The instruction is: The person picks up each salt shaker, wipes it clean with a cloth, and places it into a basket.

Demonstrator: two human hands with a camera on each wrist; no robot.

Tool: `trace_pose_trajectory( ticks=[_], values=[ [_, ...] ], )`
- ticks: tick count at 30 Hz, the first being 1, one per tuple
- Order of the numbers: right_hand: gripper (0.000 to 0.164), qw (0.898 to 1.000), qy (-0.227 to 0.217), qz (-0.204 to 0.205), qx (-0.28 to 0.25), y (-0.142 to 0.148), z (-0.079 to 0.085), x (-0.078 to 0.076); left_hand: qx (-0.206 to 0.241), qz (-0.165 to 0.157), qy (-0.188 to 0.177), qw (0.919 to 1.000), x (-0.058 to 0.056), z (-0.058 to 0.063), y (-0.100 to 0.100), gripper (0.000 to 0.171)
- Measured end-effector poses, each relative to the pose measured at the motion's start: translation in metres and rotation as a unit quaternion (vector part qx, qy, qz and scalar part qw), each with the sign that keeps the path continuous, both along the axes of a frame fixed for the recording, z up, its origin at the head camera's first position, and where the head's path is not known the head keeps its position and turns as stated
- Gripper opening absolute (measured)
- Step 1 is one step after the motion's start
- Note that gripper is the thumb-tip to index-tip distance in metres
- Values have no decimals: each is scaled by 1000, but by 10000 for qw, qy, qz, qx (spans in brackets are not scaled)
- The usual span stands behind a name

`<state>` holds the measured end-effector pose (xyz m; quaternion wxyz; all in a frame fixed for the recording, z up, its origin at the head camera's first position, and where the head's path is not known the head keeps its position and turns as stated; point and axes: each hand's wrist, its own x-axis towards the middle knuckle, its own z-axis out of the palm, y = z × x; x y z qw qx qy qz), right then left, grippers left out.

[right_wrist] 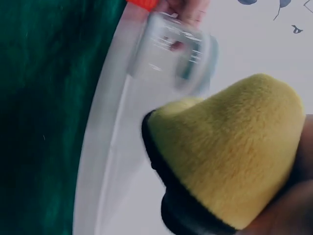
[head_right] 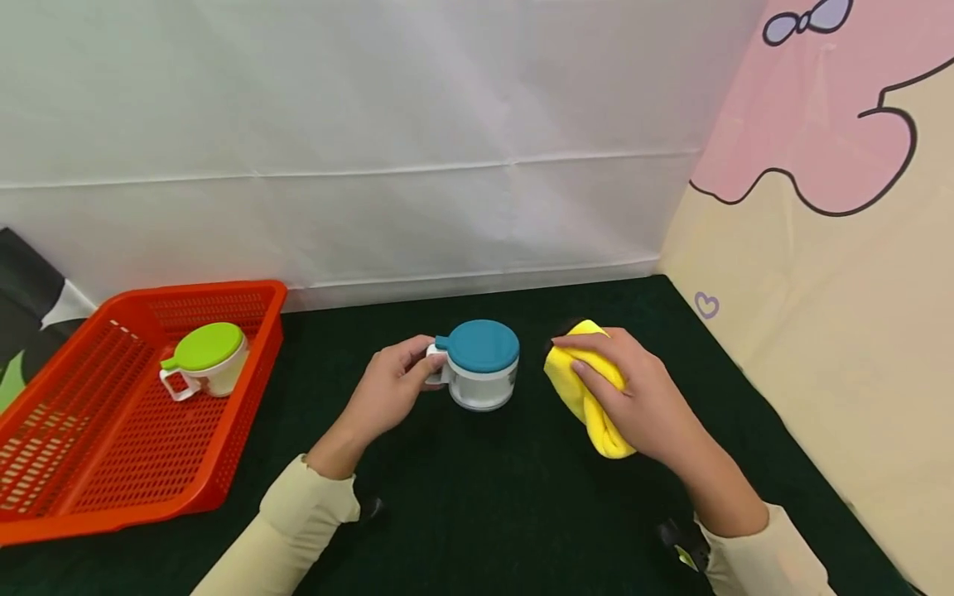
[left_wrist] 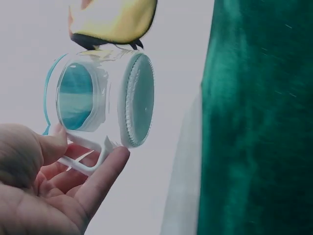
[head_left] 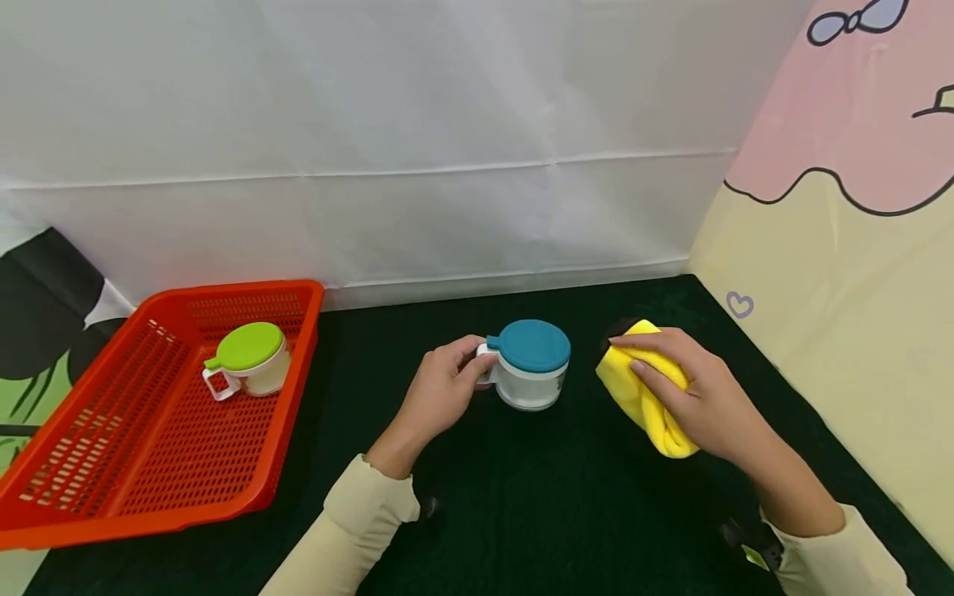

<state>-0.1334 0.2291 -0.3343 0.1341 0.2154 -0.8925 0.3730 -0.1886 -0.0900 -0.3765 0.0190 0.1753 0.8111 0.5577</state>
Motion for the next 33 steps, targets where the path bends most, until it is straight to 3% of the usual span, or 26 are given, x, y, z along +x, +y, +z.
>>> trace_pose_trajectory(
  ticks=[4,8,15,18,22,25,30,33],
  values=[
    [35,9979,-65,-153,-630,-11,3,-10,10,152,438,9989,6,13,3,19],
    [35,9965,1,-135,-820,-26,14,-21,-303,311,895,9950,14,21,6,19],
    [36,9993,-211,308,-6,-48,21,-30,-570,527,1250,9891,23,29,8,19],
    [34,9982,110,265,520,-56,26,-20,-704,765,1358,9853,23,32,7,20],
    [39,9900,502,551,1201,-62,33,-1,-777,958,1413,9822,21,33,2,19],
    [41,9870,561,647,1360,-61,36,2,-710,827,1361,9847,20,33,-1,19],
    [36,9930,445,386,1019,-49,35,-18,-549,370,1290,9894,23,38,-1,20],
    [36,9938,477,408,914,-49,34,-20,-582,360,1312,9890,26,41,1,20]
  ],
)
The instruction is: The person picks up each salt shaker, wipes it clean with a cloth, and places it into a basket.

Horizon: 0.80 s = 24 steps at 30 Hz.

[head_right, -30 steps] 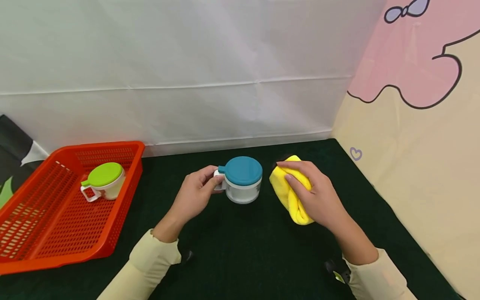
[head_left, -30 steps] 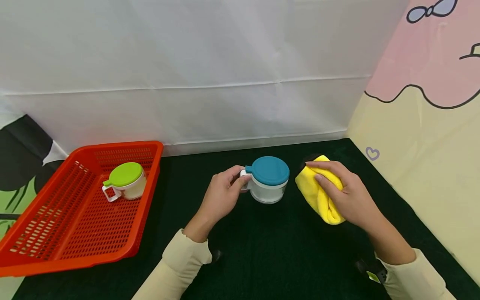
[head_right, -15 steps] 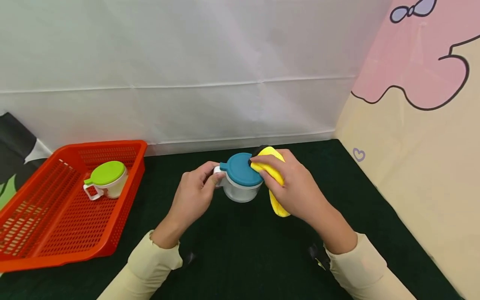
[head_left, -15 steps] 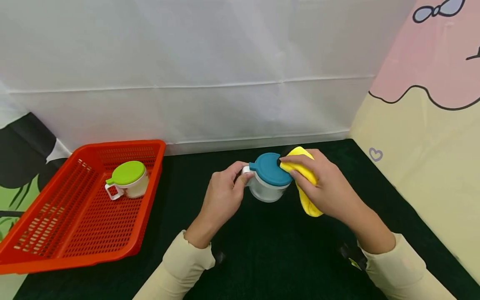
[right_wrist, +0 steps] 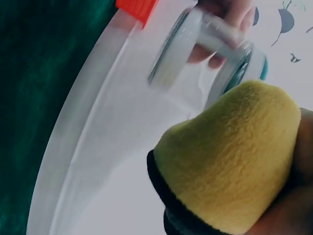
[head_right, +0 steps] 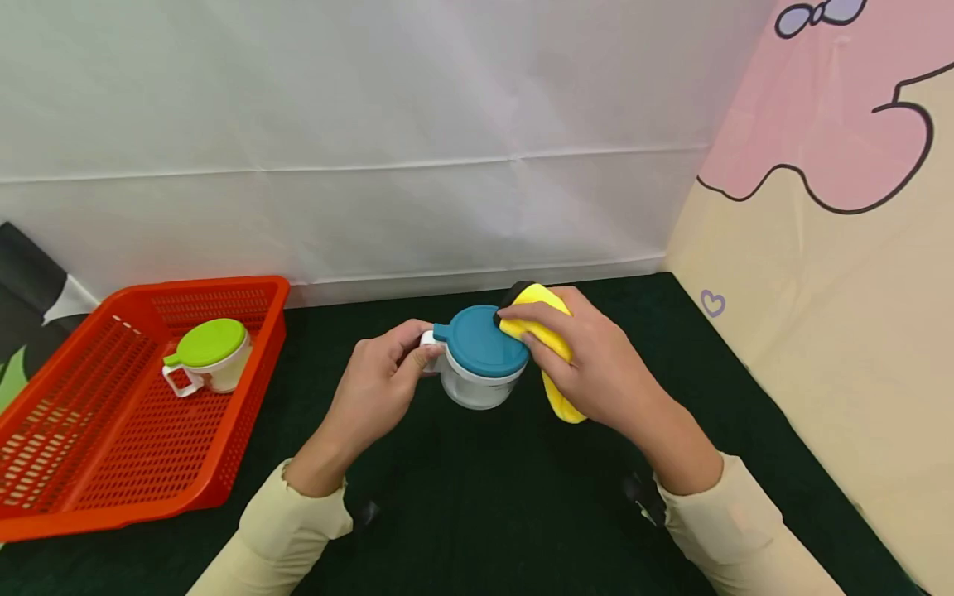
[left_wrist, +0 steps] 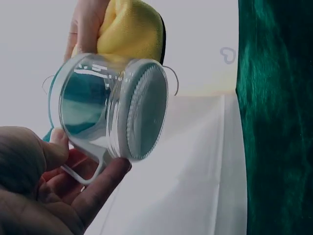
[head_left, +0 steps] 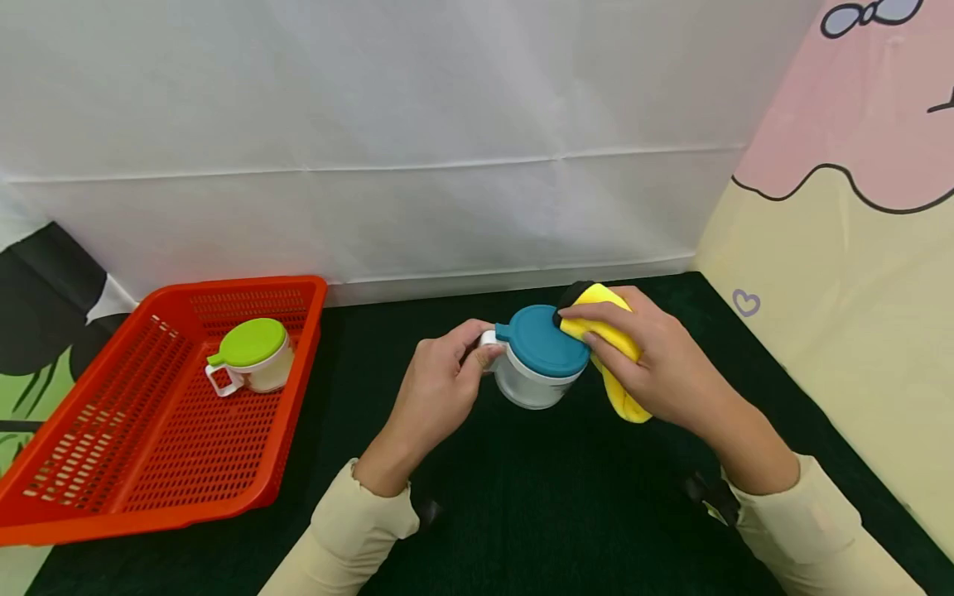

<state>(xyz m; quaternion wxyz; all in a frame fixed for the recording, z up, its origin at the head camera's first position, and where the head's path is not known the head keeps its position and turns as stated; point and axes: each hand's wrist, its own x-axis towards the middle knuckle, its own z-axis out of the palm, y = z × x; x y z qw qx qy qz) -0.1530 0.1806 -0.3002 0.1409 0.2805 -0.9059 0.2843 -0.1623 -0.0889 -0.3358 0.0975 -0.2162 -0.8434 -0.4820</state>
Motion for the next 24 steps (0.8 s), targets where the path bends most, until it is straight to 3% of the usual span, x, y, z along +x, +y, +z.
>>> trace_pose_trajectory(
  ticks=[7,14,17,24],
  values=[
    [46,9977,188,474,452,-8,2,27,-103,318,50,9994,0,0,-2,19],
    [38,9999,33,131,77,4,2,4,57,-150,-86,9998,1,0,-1,19],
    [37,9998,95,145,10,4,1,2,114,-187,-129,9997,2,1,1,20],
    [48,9983,280,398,321,-4,3,29,76,234,-51,9997,2,1,-1,19]
  ],
)
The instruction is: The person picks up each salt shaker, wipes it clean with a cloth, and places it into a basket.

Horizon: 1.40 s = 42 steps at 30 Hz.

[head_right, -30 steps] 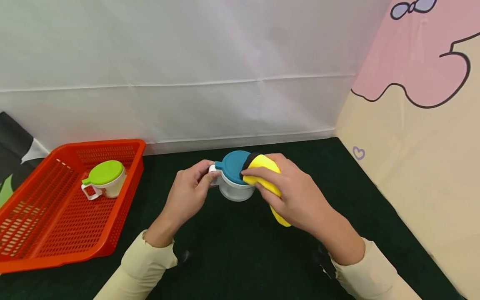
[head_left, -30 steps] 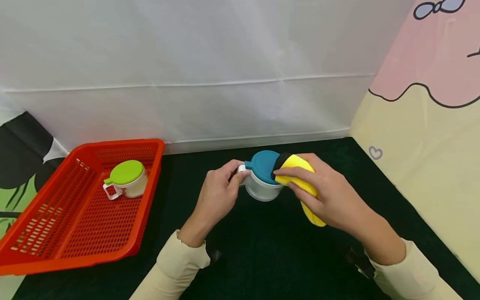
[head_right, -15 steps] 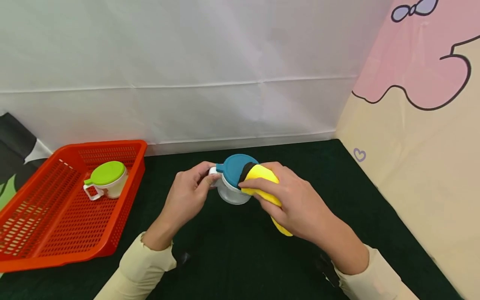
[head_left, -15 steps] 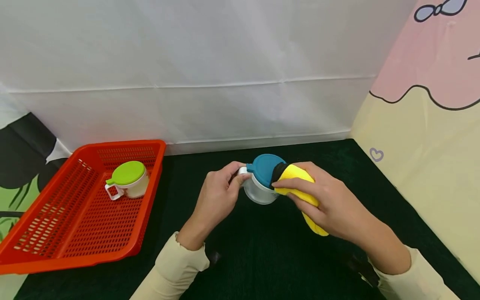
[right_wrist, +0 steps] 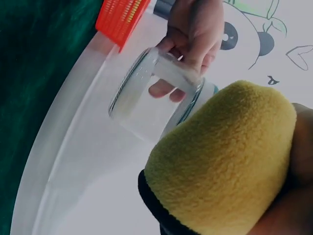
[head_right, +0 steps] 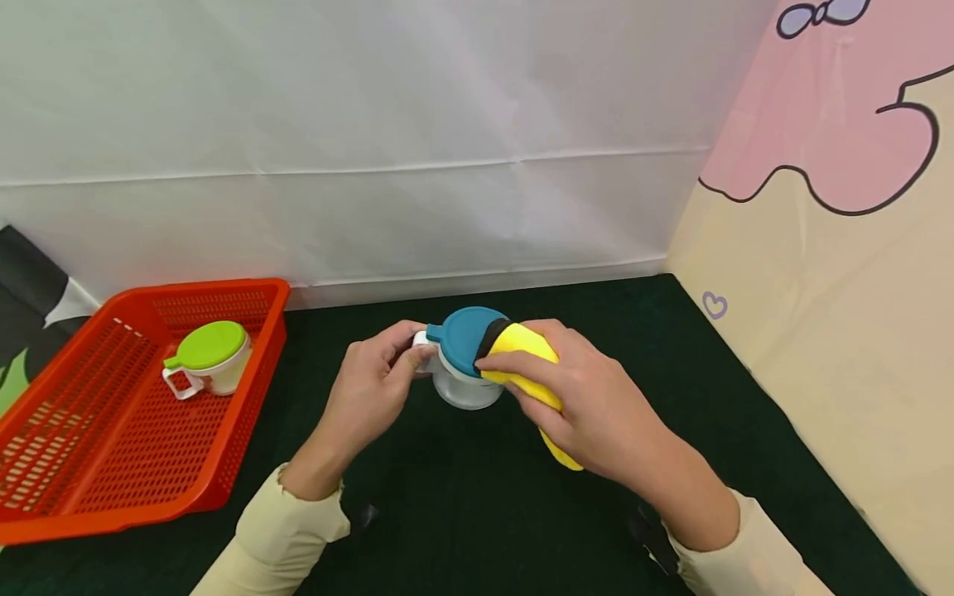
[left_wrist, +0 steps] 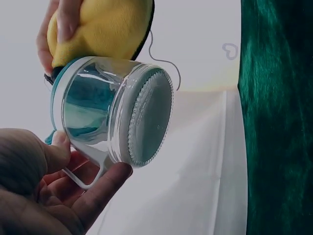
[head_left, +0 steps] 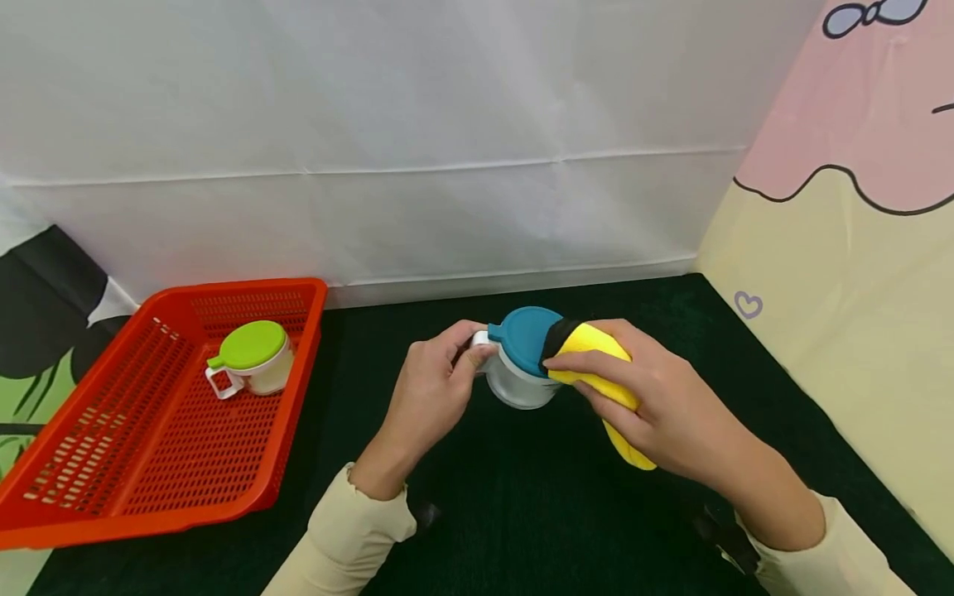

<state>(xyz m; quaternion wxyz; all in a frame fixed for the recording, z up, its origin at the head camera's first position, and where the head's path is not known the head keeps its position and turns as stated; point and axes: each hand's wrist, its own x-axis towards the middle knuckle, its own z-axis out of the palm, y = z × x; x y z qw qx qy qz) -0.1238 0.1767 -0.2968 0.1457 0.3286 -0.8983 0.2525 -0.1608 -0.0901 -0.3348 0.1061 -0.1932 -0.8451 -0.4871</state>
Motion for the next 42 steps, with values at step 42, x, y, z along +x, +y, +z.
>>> trace_pose_trajectory(
  ticks=[42],
  values=[
    [29,9066,1423,-96,-3971,-50,-75,-6,1144,43,63,9934,5,11,6,22]
  ],
)
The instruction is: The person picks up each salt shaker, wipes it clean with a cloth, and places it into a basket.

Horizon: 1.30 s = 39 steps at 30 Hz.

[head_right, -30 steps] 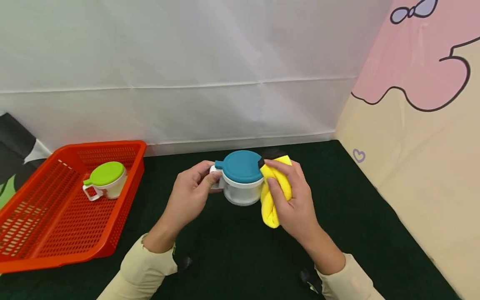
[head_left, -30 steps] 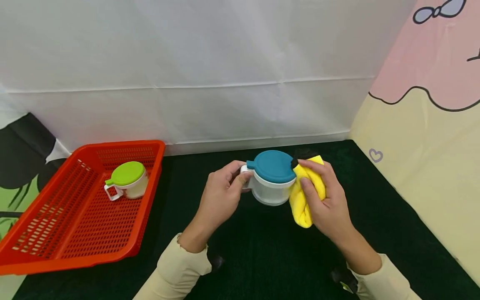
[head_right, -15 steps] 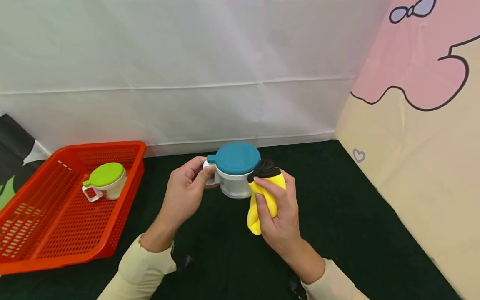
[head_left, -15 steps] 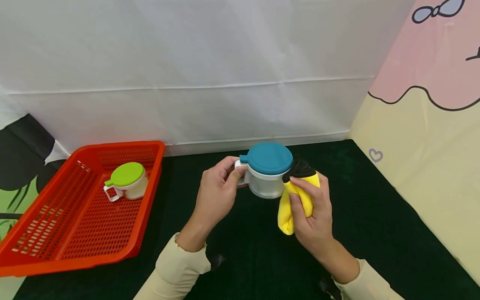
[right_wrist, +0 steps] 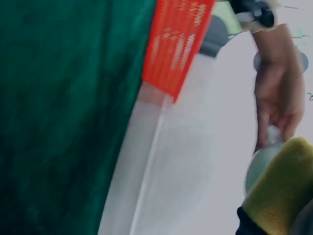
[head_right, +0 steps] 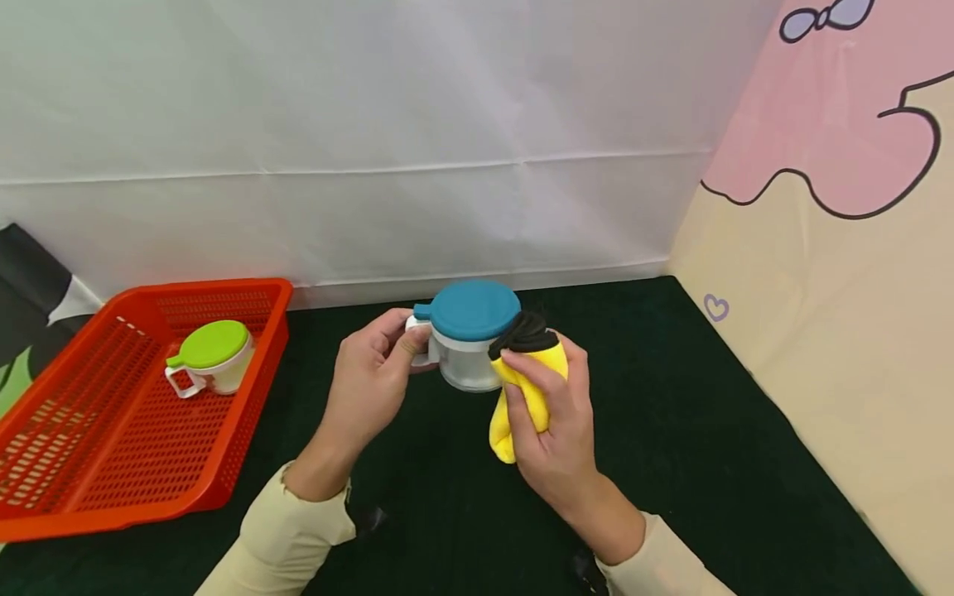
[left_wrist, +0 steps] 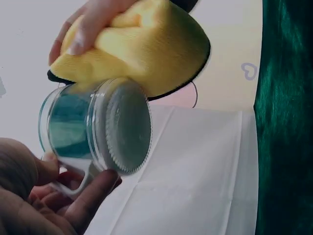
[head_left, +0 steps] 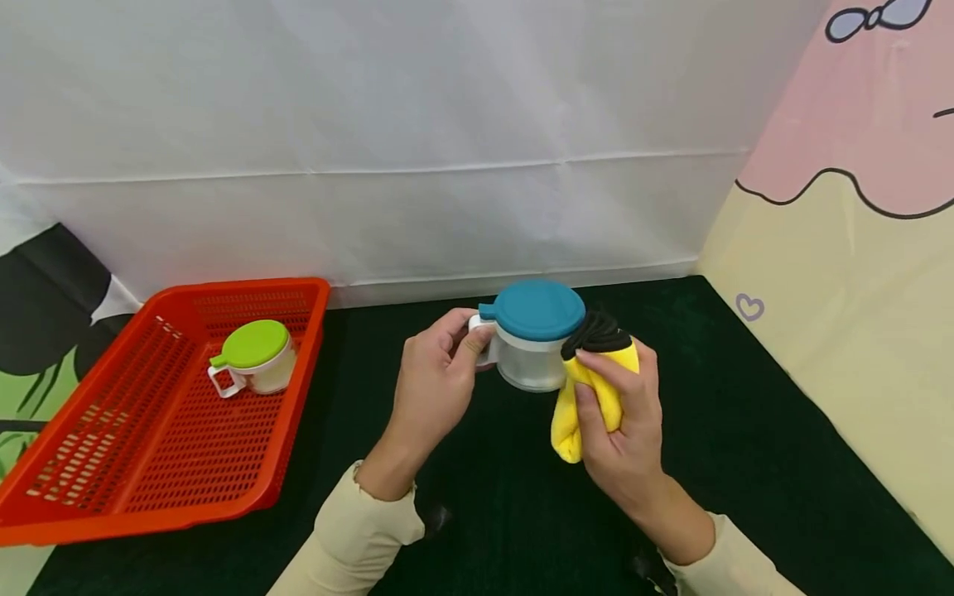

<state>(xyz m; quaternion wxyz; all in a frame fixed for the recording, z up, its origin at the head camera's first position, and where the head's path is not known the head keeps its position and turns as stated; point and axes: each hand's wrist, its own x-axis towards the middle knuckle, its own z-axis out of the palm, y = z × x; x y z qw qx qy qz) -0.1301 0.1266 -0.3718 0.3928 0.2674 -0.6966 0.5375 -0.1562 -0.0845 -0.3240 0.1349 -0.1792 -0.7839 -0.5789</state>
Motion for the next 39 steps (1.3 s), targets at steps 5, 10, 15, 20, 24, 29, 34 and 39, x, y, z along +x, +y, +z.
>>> trace_pose_trajectory(
  ticks=[5,10,15,20,24,29,34,39],
  values=[
    [35,9943,-988,152,-362,9,5,-15,-68,-162,30,9998,1,-2,-2,19],
    [32,9984,-526,14,-197,1,4,-5,22,30,18,10000,0,-1,-1,23],
    [28,9997,-245,-58,-15,-5,-2,0,-46,202,-183,9996,-1,0,-1,22],
    [39,9963,-840,-172,-76,3,1,-9,45,9,-538,9985,-2,-3,-1,18],
    [35,9972,-592,-329,321,6,4,-12,212,65,-566,9982,-5,-2,0,18],
    [25,9820,575,-759,1630,1,-7,-4,279,169,-566,9979,-6,3,-1,21],
    [27,9706,710,-868,2131,5,-10,-3,44,291,-622,9976,-5,4,-3,20],
    [27,9786,410,-924,1794,10,2,-10,-107,291,-619,9976,-4,2,-2,21]
  ],
)
